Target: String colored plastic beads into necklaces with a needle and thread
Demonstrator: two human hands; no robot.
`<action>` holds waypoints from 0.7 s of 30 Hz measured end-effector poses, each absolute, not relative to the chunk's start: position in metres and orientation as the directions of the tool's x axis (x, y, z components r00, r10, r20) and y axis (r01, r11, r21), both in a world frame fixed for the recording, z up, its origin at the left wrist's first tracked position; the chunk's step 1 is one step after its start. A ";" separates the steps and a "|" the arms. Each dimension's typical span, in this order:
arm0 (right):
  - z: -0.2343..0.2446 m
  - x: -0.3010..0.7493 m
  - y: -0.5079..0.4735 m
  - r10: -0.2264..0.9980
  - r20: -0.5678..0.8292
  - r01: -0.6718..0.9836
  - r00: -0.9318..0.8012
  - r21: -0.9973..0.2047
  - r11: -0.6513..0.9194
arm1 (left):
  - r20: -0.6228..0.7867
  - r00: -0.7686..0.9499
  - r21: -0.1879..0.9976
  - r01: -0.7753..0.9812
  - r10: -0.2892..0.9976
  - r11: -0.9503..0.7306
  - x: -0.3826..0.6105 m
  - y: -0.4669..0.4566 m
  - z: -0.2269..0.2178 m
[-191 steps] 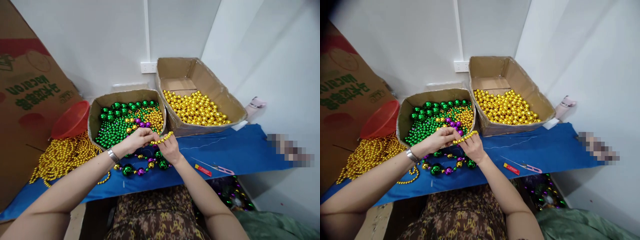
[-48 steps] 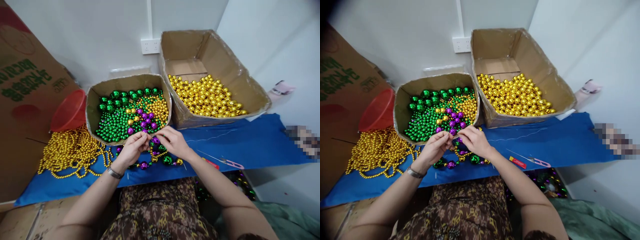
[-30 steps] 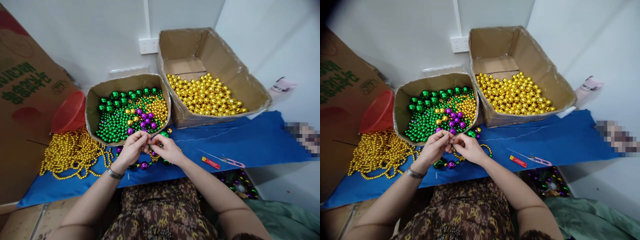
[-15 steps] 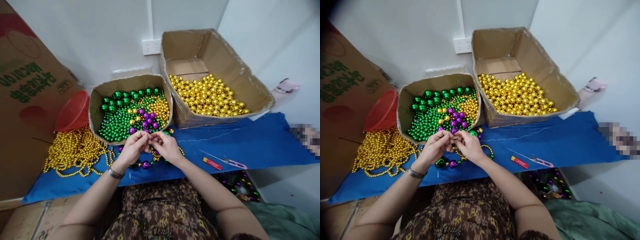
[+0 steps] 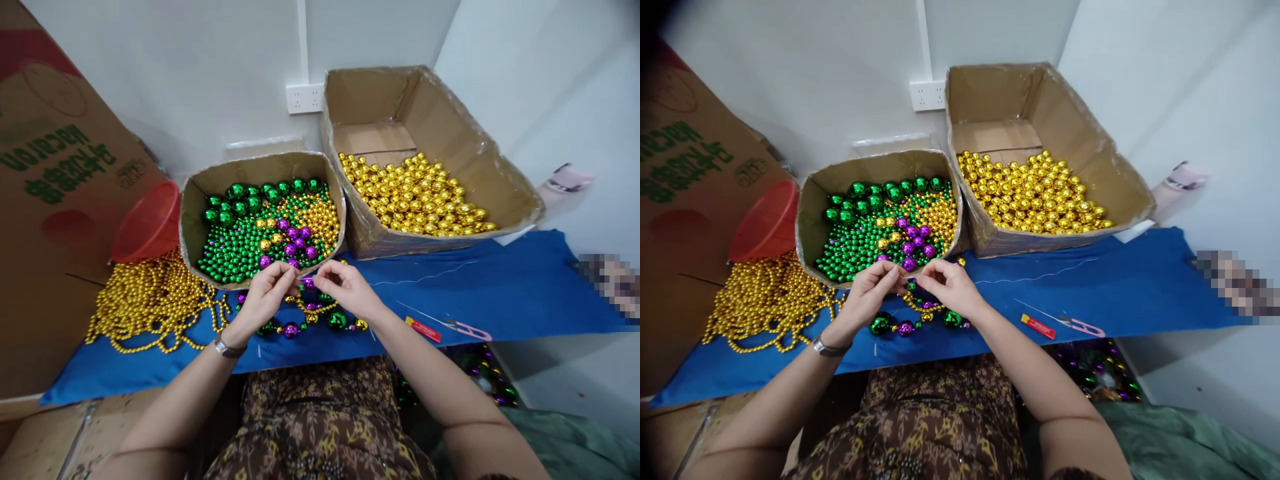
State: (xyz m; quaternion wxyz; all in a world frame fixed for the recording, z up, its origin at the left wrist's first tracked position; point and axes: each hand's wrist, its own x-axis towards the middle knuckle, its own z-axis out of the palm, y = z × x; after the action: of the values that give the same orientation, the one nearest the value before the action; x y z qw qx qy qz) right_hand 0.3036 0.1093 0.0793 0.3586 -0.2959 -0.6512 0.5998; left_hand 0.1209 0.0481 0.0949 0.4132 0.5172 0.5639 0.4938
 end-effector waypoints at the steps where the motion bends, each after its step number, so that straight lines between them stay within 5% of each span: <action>1: 0.079 0.305 0.109 0.827 0.096 -0.151 -0.554 -0.988 0.014 | 0.089 -0.159 0.958 0.283 0.983 -0.041 0.119 0.048 0.095; 4: 0.076 0.307 0.108 0.846 0.026 -0.497 -0.533 -0.819 -0.288 | 0.068 -0.209 0.956 0.294 0.975 -0.003 0.117 0.047 0.091; 7: 0.073 0.308 0.109 0.836 -0.031 -0.651 -0.547 -0.613 -0.449 | -0.113 -0.120 0.976 -0.200 0.986 0.088 0.122 0.048 0.085; 10: 0.073 0.310 0.109 0.833 -0.046 -0.688 -0.551 -0.540 -0.485 | -0.169 -0.015 0.811 -0.571 0.986 0.130 0.131 0.050 0.084; 13: 0.075 0.314 0.109 0.847 -0.025 -0.694 -0.532 -0.560 -0.452 | -0.147 0.037 0.740 -0.659 0.989 0.134 0.135 0.052 0.085; 21: 0.054 0.324 0.101 0.860 -0.022 -0.475 -0.509 -0.827 -0.302 | -0.170 -0.029 0.845 -0.518 0.985 0.131 0.126 0.041 0.058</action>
State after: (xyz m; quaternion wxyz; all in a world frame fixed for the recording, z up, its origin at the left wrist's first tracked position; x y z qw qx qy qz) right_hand 0.3235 0.1007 0.0542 0.4332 -0.2402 -0.4014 0.7704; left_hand 0.1260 0.0412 0.0581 0.6343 0.2887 0.4040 0.5926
